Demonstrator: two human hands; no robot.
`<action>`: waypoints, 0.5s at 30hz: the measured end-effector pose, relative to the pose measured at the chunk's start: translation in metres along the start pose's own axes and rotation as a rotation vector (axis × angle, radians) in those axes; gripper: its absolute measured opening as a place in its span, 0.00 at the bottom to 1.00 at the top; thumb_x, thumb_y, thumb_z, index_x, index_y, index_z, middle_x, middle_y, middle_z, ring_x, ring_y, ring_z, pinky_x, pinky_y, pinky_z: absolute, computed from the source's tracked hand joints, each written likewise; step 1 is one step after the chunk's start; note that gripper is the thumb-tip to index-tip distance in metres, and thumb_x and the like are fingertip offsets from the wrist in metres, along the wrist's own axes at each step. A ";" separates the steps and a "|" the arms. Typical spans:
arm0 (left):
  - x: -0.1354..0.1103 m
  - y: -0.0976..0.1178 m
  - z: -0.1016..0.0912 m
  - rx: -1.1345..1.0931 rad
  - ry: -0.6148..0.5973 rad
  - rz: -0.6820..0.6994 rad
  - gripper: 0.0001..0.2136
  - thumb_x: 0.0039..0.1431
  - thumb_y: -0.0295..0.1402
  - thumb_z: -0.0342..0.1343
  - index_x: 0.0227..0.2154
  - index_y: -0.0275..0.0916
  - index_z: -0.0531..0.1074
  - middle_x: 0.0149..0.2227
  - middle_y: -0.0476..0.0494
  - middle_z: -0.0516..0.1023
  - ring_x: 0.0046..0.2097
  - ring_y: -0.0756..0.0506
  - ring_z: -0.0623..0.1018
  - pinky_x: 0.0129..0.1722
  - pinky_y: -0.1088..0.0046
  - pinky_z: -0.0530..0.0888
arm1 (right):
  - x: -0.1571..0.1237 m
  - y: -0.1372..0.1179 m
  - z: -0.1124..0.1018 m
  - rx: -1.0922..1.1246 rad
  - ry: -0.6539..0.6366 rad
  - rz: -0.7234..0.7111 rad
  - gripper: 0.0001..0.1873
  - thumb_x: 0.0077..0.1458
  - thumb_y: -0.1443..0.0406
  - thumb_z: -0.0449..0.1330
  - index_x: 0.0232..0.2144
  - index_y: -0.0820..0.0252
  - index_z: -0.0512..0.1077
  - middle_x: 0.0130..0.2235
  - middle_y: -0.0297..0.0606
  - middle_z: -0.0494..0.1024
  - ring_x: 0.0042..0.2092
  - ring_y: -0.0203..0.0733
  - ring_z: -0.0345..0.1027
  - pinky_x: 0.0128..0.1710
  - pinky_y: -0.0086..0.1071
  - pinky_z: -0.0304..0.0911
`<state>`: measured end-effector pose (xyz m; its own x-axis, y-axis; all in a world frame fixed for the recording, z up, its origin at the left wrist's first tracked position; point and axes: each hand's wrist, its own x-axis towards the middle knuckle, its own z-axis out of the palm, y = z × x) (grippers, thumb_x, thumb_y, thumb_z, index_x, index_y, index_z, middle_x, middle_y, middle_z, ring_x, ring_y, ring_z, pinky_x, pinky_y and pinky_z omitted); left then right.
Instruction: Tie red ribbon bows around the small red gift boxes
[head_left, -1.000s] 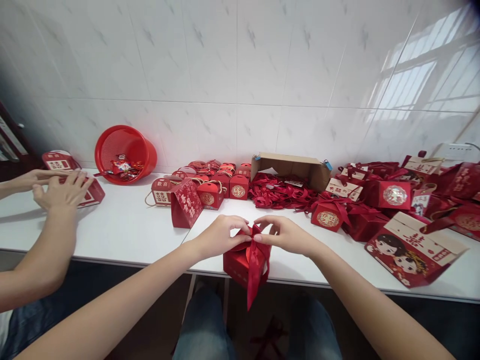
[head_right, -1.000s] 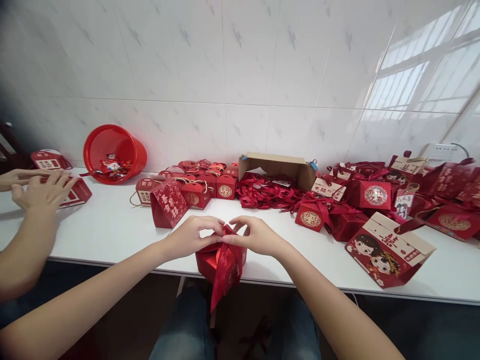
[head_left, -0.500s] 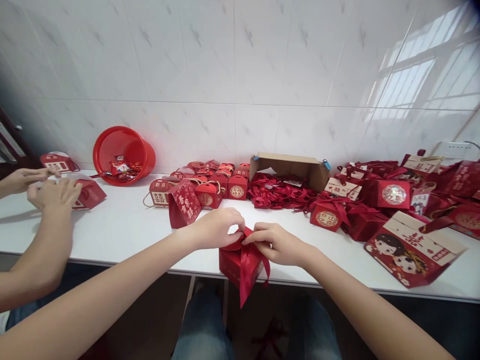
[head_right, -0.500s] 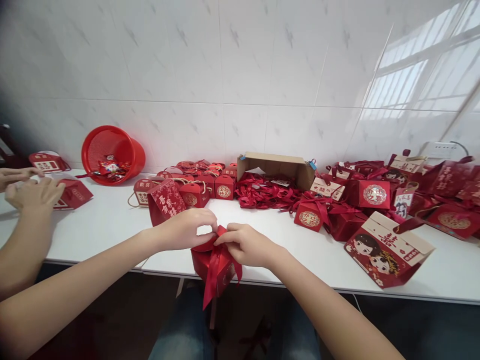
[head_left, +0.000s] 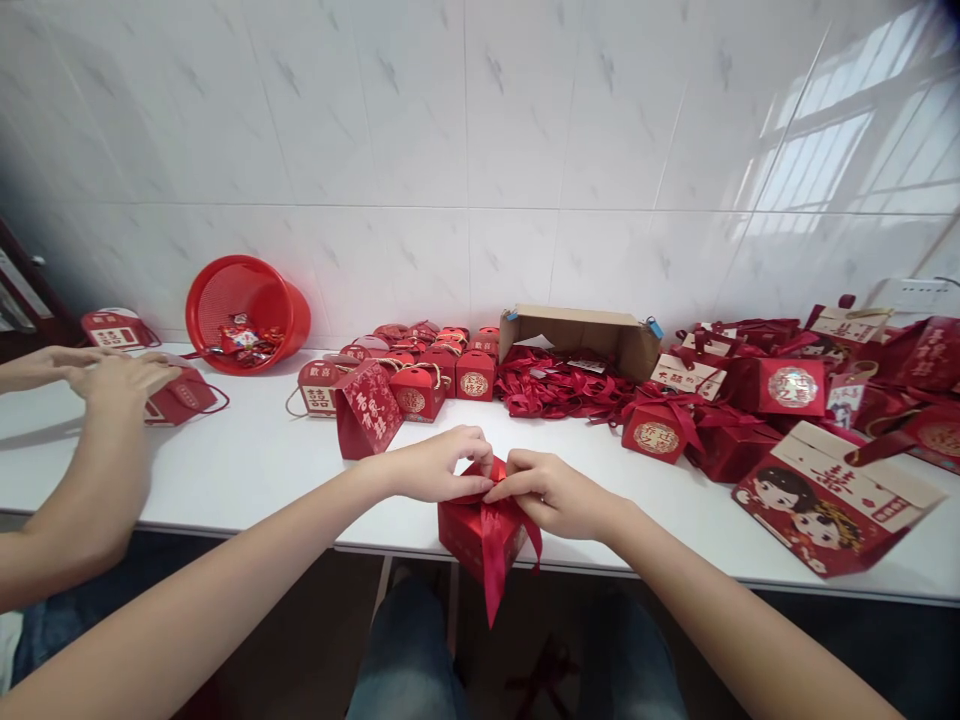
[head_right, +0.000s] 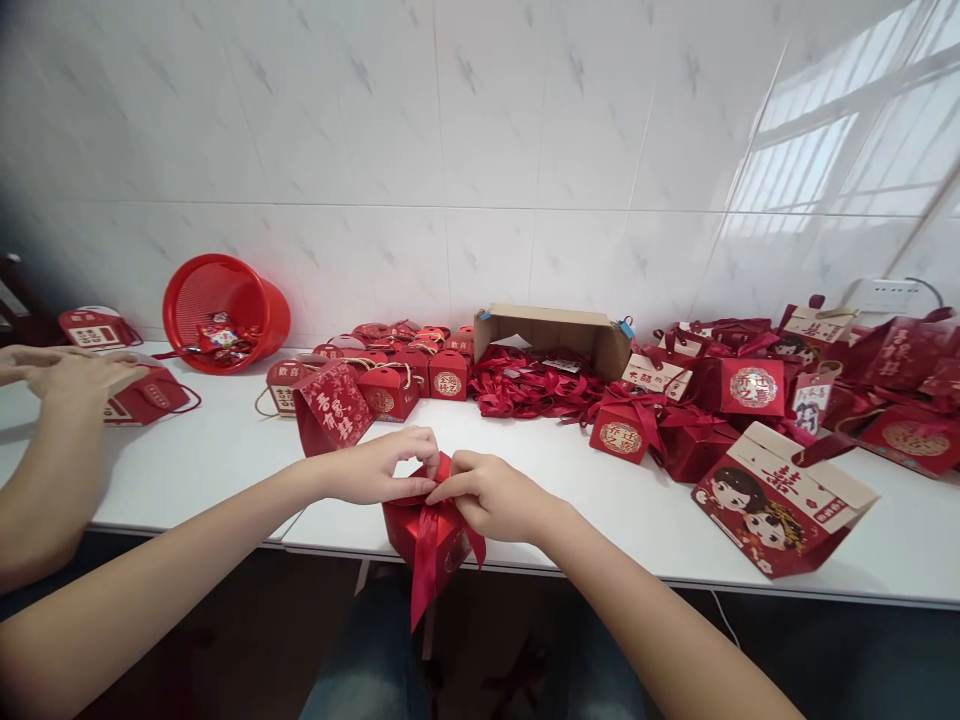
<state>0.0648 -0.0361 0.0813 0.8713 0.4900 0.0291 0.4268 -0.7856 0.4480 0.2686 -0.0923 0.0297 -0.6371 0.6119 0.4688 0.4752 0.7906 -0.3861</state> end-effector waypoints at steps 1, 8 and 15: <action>0.000 0.000 0.001 0.010 -0.012 0.001 0.07 0.55 0.37 0.53 0.30 0.39 0.71 0.36 0.46 0.68 0.38 0.46 0.69 0.40 0.71 0.68 | 0.000 0.000 0.000 0.002 0.007 0.001 0.22 0.51 0.79 0.49 0.40 0.58 0.77 0.32 0.38 0.67 0.33 0.37 0.61 0.35 0.30 0.63; 0.005 -0.006 0.013 -0.302 -0.042 -0.004 0.14 0.61 0.44 0.46 0.31 0.40 0.70 0.53 0.44 0.63 0.53 0.45 0.65 0.54 0.69 0.63 | -0.002 0.004 0.003 0.048 0.047 -0.006 0.22 0.51 0.79 0.49 0.40 0.58 0.77 0.34 0.39 0.67 0.36 0.38 0.63 0.37 0.31 0.64; 0.007 -0.012 0.014 -0.218 -0.018 -0.046 0.19 0.63 0.45 0.43 0.28 0.42 0.75 0.58 0.47 0.63 0.61 0.42 0.57 0.59 0.63 0.55 | -0.002 0.004 0.003 0.051 0.043 -0.005 0.23 0.50 0.79 0.49 0.39 0.57 0.77 0.33 0.38 0.66 0.35 0.37 0.62 0.37 0.31 0.64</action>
<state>0.0688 -0.0289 0.0637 0.8572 0.5149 -0.0111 0.4055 -0.6614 0.6310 0.2701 -0.0908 0.0244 -0.6119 0.6092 0.5045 0.4401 0.7922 -0.4228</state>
